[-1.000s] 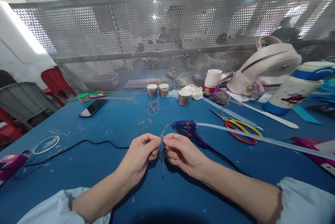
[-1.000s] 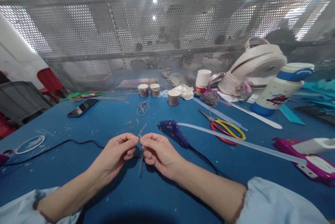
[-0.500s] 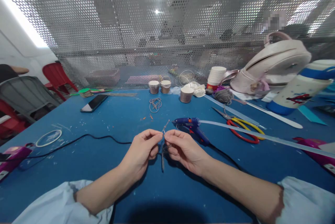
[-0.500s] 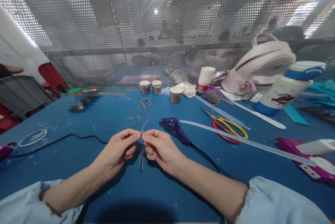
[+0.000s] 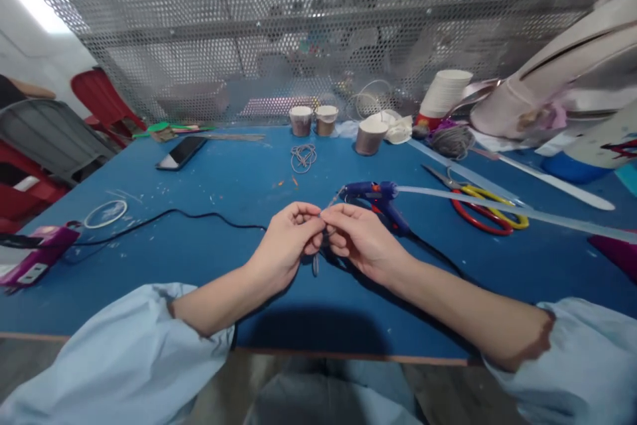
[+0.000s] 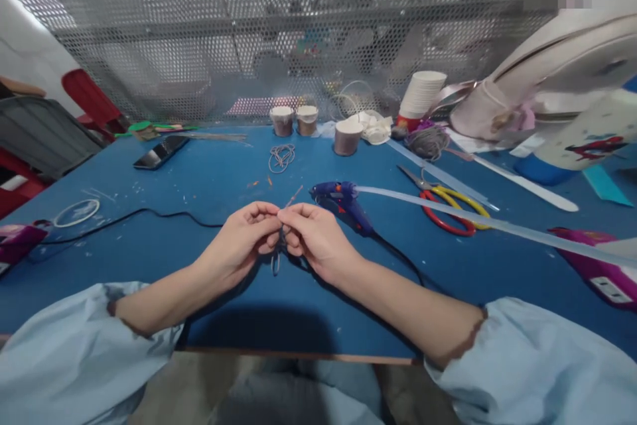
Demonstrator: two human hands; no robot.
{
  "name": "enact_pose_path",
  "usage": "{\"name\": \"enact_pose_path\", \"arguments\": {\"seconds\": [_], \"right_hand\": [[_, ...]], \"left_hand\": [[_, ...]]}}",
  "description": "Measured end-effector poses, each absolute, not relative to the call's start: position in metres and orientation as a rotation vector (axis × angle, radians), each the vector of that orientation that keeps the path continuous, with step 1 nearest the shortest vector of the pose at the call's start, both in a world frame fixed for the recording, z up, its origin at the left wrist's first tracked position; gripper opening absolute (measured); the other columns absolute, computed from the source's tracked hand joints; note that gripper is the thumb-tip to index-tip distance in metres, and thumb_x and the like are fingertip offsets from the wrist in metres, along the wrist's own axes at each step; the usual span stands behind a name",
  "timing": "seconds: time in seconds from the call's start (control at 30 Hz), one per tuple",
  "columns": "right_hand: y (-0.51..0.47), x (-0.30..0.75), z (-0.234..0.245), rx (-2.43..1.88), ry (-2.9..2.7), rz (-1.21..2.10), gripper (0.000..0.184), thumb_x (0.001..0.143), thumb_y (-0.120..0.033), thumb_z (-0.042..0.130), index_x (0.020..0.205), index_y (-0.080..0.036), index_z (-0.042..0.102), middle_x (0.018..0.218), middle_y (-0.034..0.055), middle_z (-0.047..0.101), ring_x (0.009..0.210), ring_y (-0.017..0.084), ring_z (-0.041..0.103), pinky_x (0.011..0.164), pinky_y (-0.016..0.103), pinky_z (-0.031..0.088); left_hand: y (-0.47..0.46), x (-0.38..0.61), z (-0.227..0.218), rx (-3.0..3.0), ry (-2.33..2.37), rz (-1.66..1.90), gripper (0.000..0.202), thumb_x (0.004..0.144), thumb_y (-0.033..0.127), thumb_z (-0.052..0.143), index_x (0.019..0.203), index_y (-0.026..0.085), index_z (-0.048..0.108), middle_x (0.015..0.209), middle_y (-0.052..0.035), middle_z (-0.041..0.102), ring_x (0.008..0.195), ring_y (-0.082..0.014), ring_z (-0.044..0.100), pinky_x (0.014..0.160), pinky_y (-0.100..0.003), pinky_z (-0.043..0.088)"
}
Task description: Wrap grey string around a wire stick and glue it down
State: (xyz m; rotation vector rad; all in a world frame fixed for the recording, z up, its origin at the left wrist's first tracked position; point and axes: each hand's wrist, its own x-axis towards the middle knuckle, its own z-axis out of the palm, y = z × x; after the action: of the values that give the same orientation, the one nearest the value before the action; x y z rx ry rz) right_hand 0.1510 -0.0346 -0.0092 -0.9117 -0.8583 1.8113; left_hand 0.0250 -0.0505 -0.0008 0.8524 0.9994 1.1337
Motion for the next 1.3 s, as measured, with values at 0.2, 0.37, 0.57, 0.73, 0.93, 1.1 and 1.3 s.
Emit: {"name": "enact_pose_path", "arguments": {"seconds": [0.2,0.37,0.57,0.73,0.93,1.1,1.3], "right_hand": [[-0.027,0.166,0.004,-0.941,-0.913,1.671,0.029,0.061,-0.027,0.078,0.060,-0.015,0.052,0.052,-0.0063,0.050,0.036,0.001,0.035,0.033,0.017,0.022],[-0.027,0.173,0.013,-0.924,-0.921,1.643,0.029,0.062,-0.027,0.077,0.058,-0.016,0.051,0.051,-0.0066,0.049,0.036,0.001,0.035,0.034,0.017,0.023],[-0.033,0.168,0.009,-0.923,-0.968,1.725,0.027,0.061,-0.026,0.078,0.058,-0.016,0.053,0.047,-0.0062,0.050,0.034,0.002,0.036,0.032,0.017,0.023],[-0.036,0.163,0.002,-0.941,-1.000,1.733,0.031,0.061,-0.031,0.079,0.060,-0.016,0.052,0.045,-0.0071,0.050,0.033,0.002,0.036,0.032,0.017,0.025],[-0.037,0.158,-0.003,-0.984,-1.051,1.689,0.030,0.062,-0.034,0.078,0.064,-0.016,0.054,0.042,-0.0072,0.050,0.032,0.003,0.036,0.032,0.017,0.027],[-0.031,0.163,-0.006,-0.989,-1.017,1.609,0.030,0.061,-0.035,0.078,0.063,-0.016,0.055,0.044,-0.0068,0.050,0.033,0.003,0.036,0.032,0.017,0.026],[-0.027,0.168,-0.009,-0.988,-1.001,1.573,0.026,0.062,-0.031,0.077,0.062,-0.016,0.055,0.052,-0.0049,0.052,0.035,0.002,0.038,0.032,0.018,0.025]], "left_hand": [[-0.056,0.015,0.006,0.925,1.069,0.888,0.020,0.072,0.029,0.067,0.067,0.016,0.053,0.052,0.0062,0.047,0.034,-0.0016,0.033,0.035,-0.018,0.016],[-0.069,0.001,0.016,1.237,1.227,0.834,0.015,0.074,0.030,0.065,0.076,0.015,0.066,0.051,0.0042,0.050,0.040,-0.0055,0.039,0.039,-0.019,0.026],[-0.084,-0.022,0.019,1.527,1.322,0.663,0.021,0.078,0.026,0.061,0.094,0.018,0.072,0.057,-0.0001,0.062,0.048,-0.0095,0.051,0.048,-0.020,0.038],[-0.080,-0.031,0.018,1.170,1.237,0.535,0.024,0.078,0.030,0.062,0.093,0.012,0.066,0.071,-0.0073,0.068,0.057,-0.0133,0.061,0.058,-0.026,0.050],[-0.058,-0.012,0.013,0.876,1.037,0.639,0.022,0.080,0.030,0.061,0.092,0.012,0.063,0.074,-0.0097,0.068,0.058,-0.0163,0.065,0.058,-0.031,0.055],[-0.060,-0.011,0.012,0.847,1.009,0.626,0.018,0.078,0.024,0.064,0.091,0.011,0.065,0.073,-0.0095,0.068,0.055,-0.0152,0.064,0.053,-0.028,0.055],[-0.093,-0.039,0.006,0.774,1.141,0.608,0.020,0.074,0.022,0.069,0.089,0.010,0.065,0.073,-0.0105,0.069,0.056,-0.0148,0.065,0.053,-0.025,0.054]]}}
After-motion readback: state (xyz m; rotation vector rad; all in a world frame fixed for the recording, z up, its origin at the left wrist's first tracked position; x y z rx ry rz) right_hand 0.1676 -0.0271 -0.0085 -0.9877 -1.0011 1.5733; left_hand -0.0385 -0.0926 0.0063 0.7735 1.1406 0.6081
